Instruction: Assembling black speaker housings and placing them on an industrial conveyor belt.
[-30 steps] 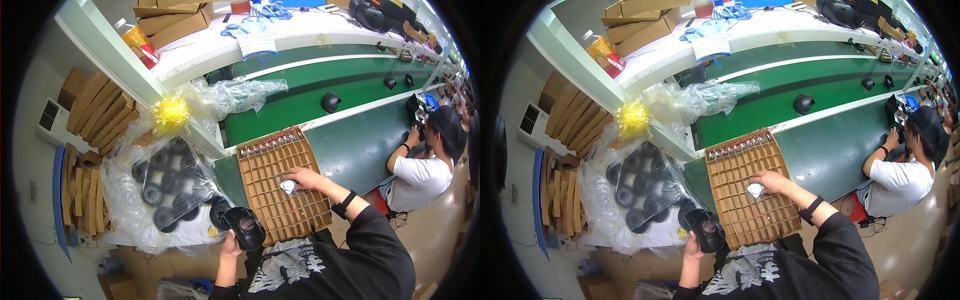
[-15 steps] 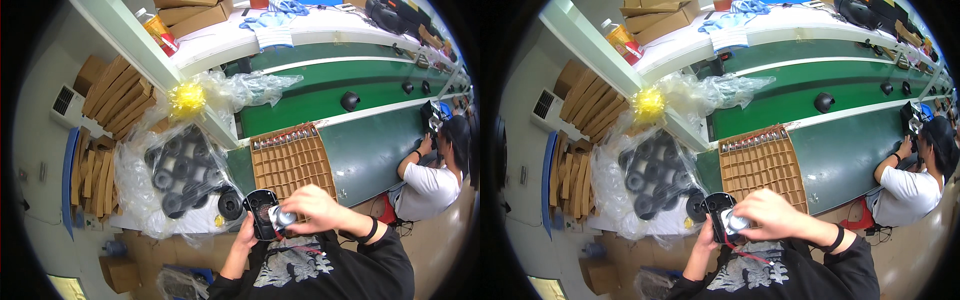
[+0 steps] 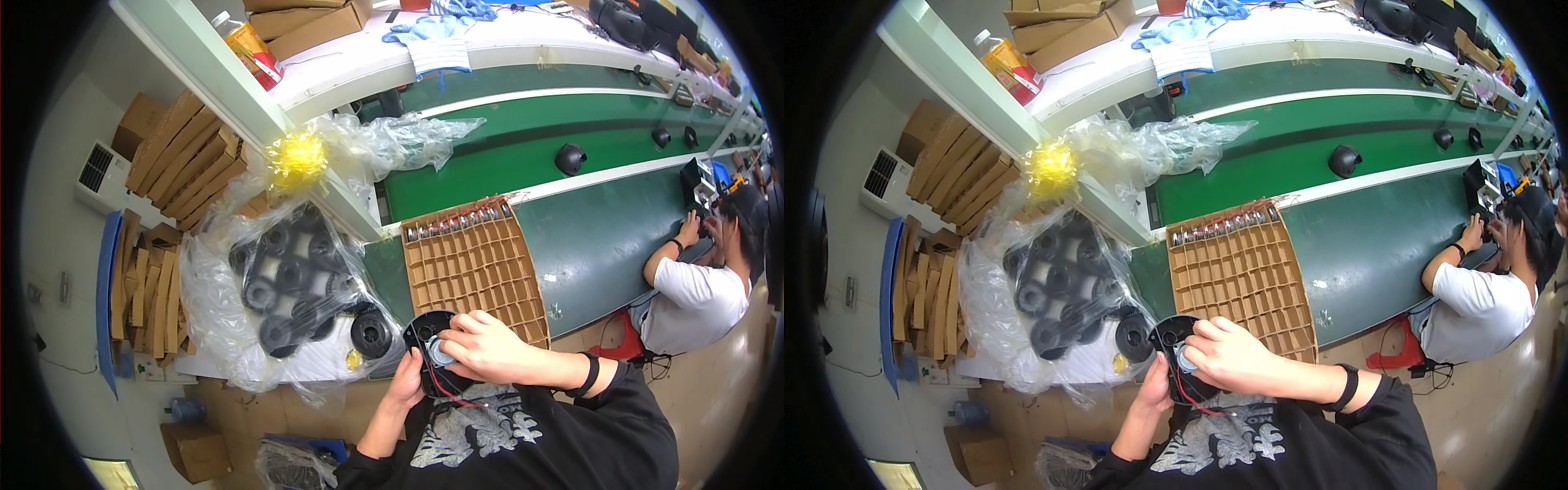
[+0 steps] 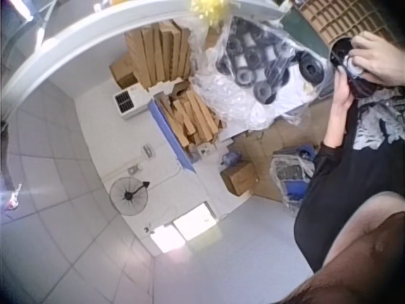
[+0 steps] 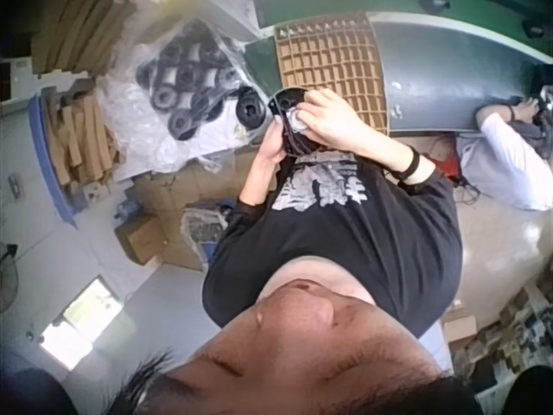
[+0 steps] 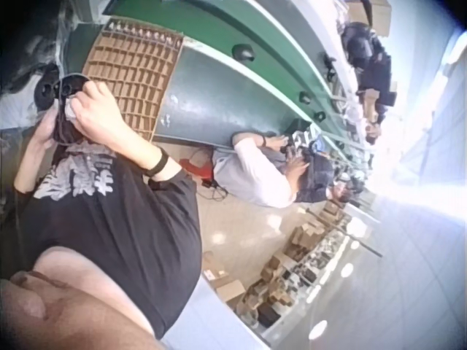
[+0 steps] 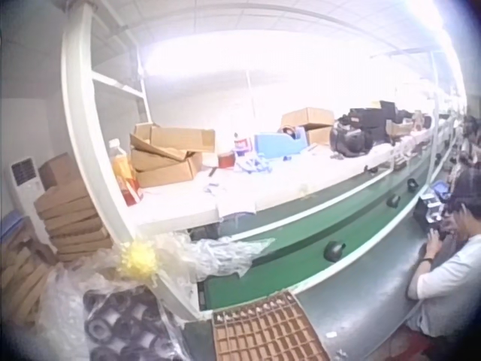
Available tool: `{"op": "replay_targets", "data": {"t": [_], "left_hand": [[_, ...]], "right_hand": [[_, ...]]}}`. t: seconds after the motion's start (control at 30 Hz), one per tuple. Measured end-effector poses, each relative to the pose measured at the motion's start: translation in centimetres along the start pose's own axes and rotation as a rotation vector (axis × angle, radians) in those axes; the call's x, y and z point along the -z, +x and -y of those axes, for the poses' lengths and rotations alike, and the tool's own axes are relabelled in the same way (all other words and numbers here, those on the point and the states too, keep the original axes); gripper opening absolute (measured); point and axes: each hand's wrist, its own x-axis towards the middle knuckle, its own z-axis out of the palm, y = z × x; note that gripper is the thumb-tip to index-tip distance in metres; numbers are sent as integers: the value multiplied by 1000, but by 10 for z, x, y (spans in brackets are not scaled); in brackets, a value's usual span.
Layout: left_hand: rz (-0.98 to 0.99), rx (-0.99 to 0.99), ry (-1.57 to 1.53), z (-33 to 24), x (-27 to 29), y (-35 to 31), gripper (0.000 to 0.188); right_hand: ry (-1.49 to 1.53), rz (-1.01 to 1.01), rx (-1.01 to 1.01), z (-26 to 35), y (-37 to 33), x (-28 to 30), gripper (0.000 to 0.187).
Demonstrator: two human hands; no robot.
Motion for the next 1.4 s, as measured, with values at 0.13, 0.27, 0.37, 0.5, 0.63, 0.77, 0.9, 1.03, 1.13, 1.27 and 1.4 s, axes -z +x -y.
{"op": "replay_targets", "data": {"t": [0.13,0.27,0.37,0.5,0.63,0.77,0.9,1.03,1.13,1.27,1.4], "left_hand": [[-26,27,-31,2,9,0,51],[-37,20,-33,1,9,0,49],[-47,50,-23,0,10,1,49],[-64,53,79,1,13,2,63],[-33,43,47,-1,14,2,65],[11,80,-4,-7,8,5,72],[127,135,-2,-16,6,10,74],[156,239,23,-11,14,25,65],[94,334,0,-2,32,38,62],[-197,78,424,0,52,47,51],[-614,-566,1531,-17,98,30,27]], "right_hand": [[46,8,-2,-2,0,-3,35],[44,-7,-7,-2,1,-3,35],[53,12,-21,-2,3,-4,36],[58,42,-45,0,5,-3,37],[41,-56,-12,0,8,6,33],[189,-250,-140,-15,13,10,31],[392,21,-394,-33,22,12,40],[605,282,-392,-69,20,-10,40],[657,271,-474,-85,18,-21,36],[728,197,-680,-128,-10,-57,28],[1002,-123,-981,-204,-40,-76,23]]}}
